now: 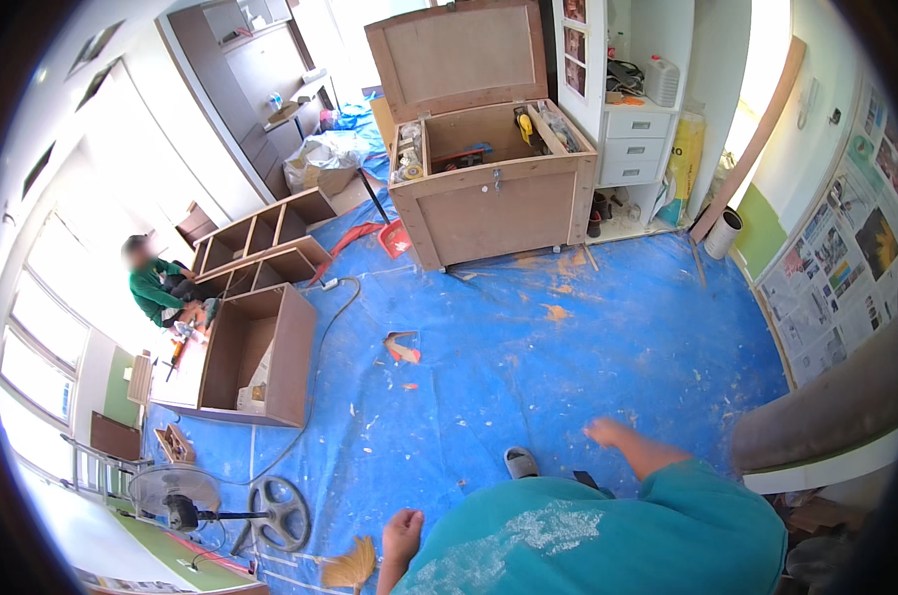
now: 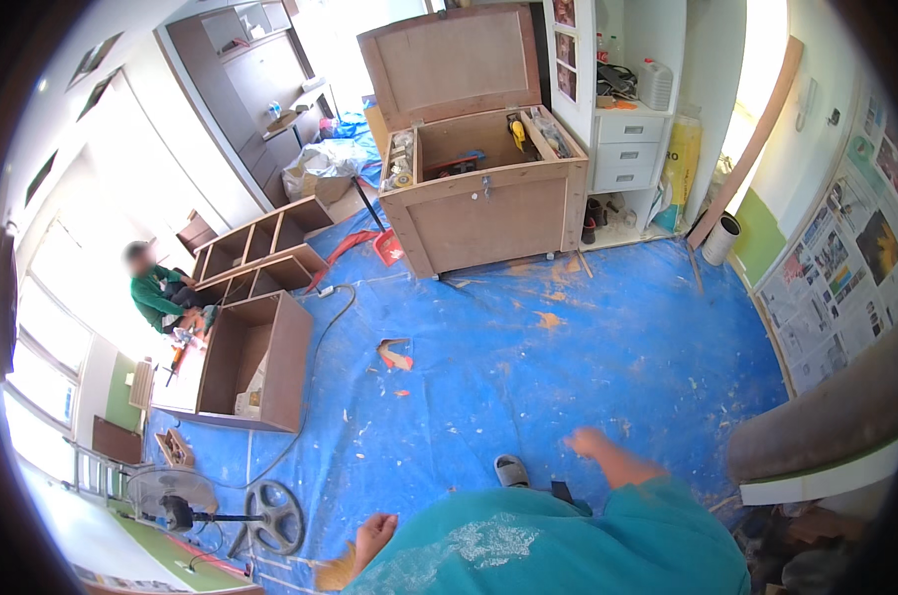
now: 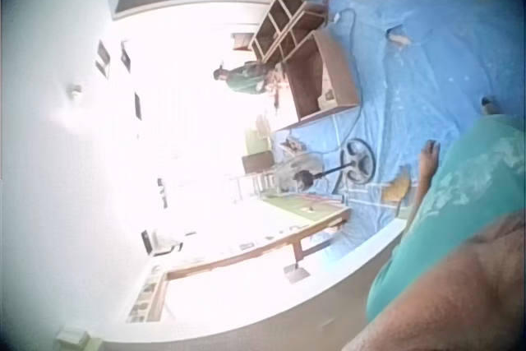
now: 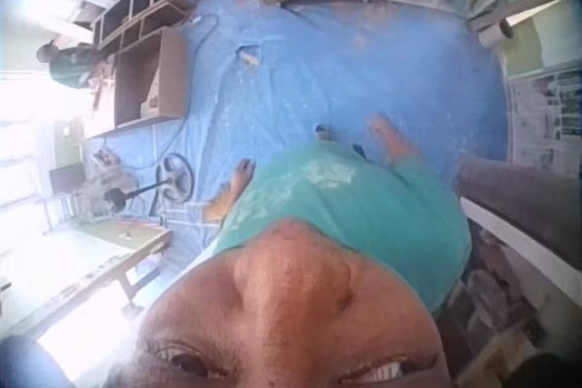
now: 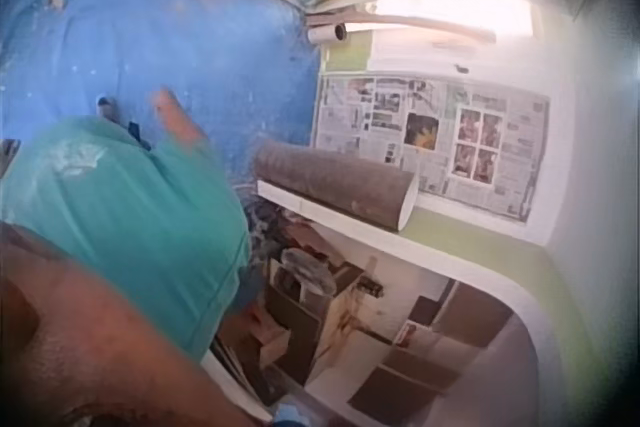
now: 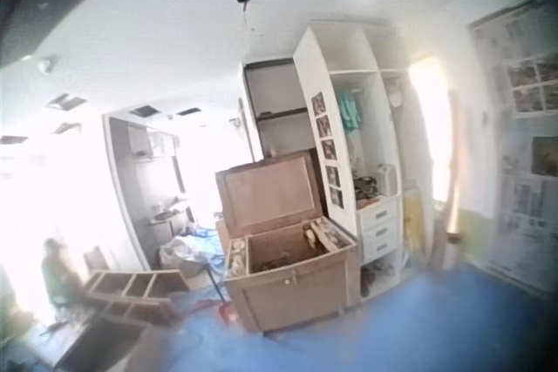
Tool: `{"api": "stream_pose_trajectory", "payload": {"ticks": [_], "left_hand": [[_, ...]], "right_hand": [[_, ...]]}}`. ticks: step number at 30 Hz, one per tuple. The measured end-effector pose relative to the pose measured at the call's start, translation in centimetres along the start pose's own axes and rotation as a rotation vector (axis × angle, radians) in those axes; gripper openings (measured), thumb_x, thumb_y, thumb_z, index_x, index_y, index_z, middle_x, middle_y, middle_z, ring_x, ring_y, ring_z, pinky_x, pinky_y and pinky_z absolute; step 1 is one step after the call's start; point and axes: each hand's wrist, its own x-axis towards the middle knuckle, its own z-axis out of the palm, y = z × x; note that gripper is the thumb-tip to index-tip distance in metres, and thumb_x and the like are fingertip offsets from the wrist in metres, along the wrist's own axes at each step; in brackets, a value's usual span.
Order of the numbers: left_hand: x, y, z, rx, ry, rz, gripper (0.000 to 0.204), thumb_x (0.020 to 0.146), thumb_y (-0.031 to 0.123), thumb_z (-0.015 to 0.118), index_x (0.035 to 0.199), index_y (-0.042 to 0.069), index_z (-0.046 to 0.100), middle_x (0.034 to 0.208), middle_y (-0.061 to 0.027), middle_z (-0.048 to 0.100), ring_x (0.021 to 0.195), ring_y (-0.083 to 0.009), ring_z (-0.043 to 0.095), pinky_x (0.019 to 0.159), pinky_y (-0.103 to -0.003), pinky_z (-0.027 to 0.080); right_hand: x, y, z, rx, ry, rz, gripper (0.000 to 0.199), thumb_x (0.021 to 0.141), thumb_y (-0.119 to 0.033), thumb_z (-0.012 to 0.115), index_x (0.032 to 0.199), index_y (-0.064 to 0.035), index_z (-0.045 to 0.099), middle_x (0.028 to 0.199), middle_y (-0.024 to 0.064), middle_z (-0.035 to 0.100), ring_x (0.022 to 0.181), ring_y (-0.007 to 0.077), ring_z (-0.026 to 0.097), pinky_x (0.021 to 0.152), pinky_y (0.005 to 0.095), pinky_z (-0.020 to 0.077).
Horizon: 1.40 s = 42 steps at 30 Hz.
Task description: The person assembles a wooden cabinet by inserting and hammering nails into the frame. They use a hammer and a nail set to drive nails into pre-drilled holes, occasionally repositioning the cabinet and retrieving tools from nearby surfaces.
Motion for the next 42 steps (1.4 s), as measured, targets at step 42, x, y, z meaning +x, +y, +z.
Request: {"api": "stream_pose_trajectory", "payload": {"ticks": [42], "left_hand": [[60.9,2.3,-0.4,0.53,-0.433,-0.325,0.04,0.089,0.042,0.059,0.098,0.005,0.073,0.1,-0.0171,0.072,0.092,-0.035,0.069,0.078,-0.046,0.054]], "right_hand": [[38.1,-2.6,-37.6,0.766,0.283,0.41,0.027,0.093,-0.031,0.064,0.1,-0.0042,0.067,0.067,0.0093,0.065,0.05,0.0178,0.06,0.045,0.0334,0.0487]]}}
